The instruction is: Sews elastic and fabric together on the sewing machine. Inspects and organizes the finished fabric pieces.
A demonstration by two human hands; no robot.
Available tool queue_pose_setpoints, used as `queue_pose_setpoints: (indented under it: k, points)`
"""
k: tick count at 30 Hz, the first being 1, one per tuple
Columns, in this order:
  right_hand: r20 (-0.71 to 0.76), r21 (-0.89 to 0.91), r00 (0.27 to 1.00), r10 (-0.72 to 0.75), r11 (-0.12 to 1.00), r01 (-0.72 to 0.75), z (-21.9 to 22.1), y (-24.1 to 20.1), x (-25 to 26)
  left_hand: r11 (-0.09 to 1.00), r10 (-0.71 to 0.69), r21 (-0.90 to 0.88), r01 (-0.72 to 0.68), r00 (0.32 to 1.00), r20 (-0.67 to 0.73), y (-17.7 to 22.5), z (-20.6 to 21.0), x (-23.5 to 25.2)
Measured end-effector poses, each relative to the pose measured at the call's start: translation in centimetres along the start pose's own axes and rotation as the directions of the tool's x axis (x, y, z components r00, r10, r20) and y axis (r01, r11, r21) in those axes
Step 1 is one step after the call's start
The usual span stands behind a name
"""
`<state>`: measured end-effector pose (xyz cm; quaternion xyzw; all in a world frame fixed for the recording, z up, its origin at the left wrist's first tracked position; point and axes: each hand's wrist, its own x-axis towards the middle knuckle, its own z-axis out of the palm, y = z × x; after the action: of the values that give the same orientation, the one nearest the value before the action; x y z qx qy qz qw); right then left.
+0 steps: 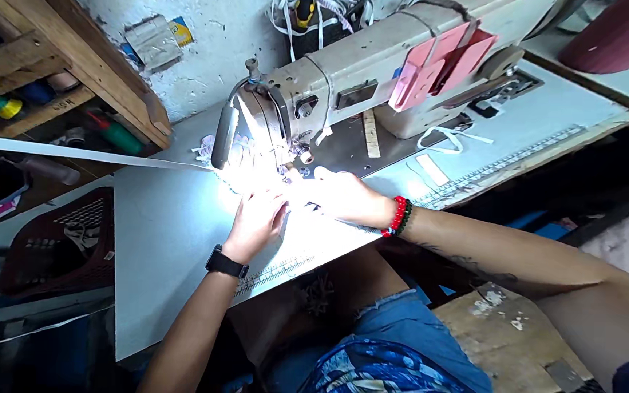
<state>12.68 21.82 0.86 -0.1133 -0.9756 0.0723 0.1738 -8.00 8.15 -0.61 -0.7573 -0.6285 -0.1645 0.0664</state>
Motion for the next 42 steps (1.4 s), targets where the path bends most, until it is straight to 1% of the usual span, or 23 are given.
queue_pose_setpoints:
  k: [3,5,7,8,10,12,15,16,19,21,22,24,26,28,30,31,33,34,35,37,39,40,42]
  points:
    - [0.154,-0.059,0.981,0.122,0.992,-0.114,-0.3,-0.2,1.8,0.998,-0.063,0.003,0.063,0.997,0.043,-0.9,0.0,0.6]
    - [0.190,-0.080,0.968,0.164,0.985,-0.151,-0.3,-0.1,2.4,0.995,-0.101,-0.012,0.101,0.994,0.041,-1.6,0.3,0.9]
    - [0.192,-0.056,0.963,0.191,0.981,-0.184,0.1,0.7,2.3,0.991,-0.134,-0.018,0.135,0.990,0.038,-2.3,0.5,1.4]
    - [0.168,0.012,0.958,0.231,0.972,-0.236,0.5,1.4,2.2,0.988,-0.154,-0.018,0.155,0.987,0.046,-2.6,0.6,1.6]
    - [0.100,0.038,0.962,0.256,0.965,-0.260,0.5,2.6,2.5,0.981,-0.190,-0.022,0.192,0.980,0.058,-3.2,0.7,2.1]
    - [0.096,-0.010,0.959,0.266,0.964,-0.266,-0.4,3.1,2.5,0.981,-0.188,-0.033,0.189,0.981,0.040,-4.0,1.0,2.7]
    - [0.132,-0.163,0.949,0.287,0.950,-0.265,-1.0,3.4,2.6,0.985,-0.173,0.008,0.173,0.984,0.038,-5.5,1.4,3.7]
    - [0.147,-0.181,0.946,0.290,0.948,-0.262,-1.0,3.4,2.7,0.985,-0.172,0.026,0.171,0.984,0.040,-5.9,1.6,4.0]
    - [0.190,-0.136,0.951,0.244,0.966,-0.221,-0.8,3.9,3.7,0.983,-0.182,0.039,0.181,0.983,0.014,-6.7,1.9,4.8]
    - [0.307,-0.065,0.917,0.254,0.967,-0.246,-1.5,3.7,4.9,0.980,-0.199,0.014,0.198,0.980,0.026,-7.0,1.7,5.2]
    - [0.334,-0.046,0.910,0.247,0.968,-0.246,-1.8,3.5,5.6,0.978,-0.209,-0.004,0.209,0.977,0.034,-7.1,1.6,5.4]
    - [0.336,0.012,0.922,0.191,0.978,-0.207,-2.0,3.2,6.5,0.975,-0.221,-0.032,0.222,0.975,0.038,-7.3,1.5,5.6]
    - [0.277,0.086,0.951,0.136,0.982,-0.166,-1.9,2.8,6.9,0.968,-0.243,-0.048,0.245,0.969,0.045,-7.2,1.4,5.8]
    - [0.327,0.151,0.930,0.166,0.963,-0.225,-3.1,1.8,7.4,0.962,-0.266,-0.053,0.268,0.963,0.048,-7.1,1.4,5.9]
    - [0.335,0.191,0.926,0.174,0.950,-0.247,-3.2,1.6,8.0,0.958,-0.280,-0.047,0.282,0.959,0.048,-7.2,1.5,5.9]
    - [0.362,0.161,0.920,0.151,0.962,-0.221,-3.0,1.7,8.2,0.959,-0.277,-0.050,0.279,0.960,0.039,-7.1,1.5,5.7]
    - [0.413,0.024,0.909,0.062,0.997,-0.078,-2.4,2.4,8.3,0.964,-0.257,-0.077,0.256,0.966,-0.012,-7.1,1.5,4.9]
    - [0.399,-0.005,0.916,0.033,0.999,-0.034,-2.0,3.0,8.1,0.960,-0.269,-0.098,0.263,0.962,-0.047,-7.2,1.3,4.2]
    - [0.364,0.005,0.930,0.040,0.999,-0.045,-1.6,3.6,7.7,0.945,-0.312,-0.122,0.302,0.947,-0.073,-7.1,1.0,3.2]
    - [0.315,0.026,0.941,0.127,0.989,-0.142,-1.1,4.8,6.0,0.887,-0.449,-0.157,0.435,0.891,-0.068,-5.8,-0.7,0.0]
    - [0.254,0.031,0.948,0.194,0.978,-0.208,-1.2,4.9,3.1,0.838,-0.540,-0.121,0.532,0.840,-0.055,-4.3,-2.0,-3.7]
    - [0.193,0.060,0.964,0.184,0.978,-0.199,-1.8,3.9,1.5,0.834,-0.547,-0.114,0.540,0.836,-0.047,-3.1,-2.7,-5.5]
    - [0.033,0.198,0.998,0.052,0.979,-0.058,-2.0,1.7,-0.8,0.852,-0.515,-0.123,0.508,0.857,-0.025,-0.3,-4.6,-8.6]
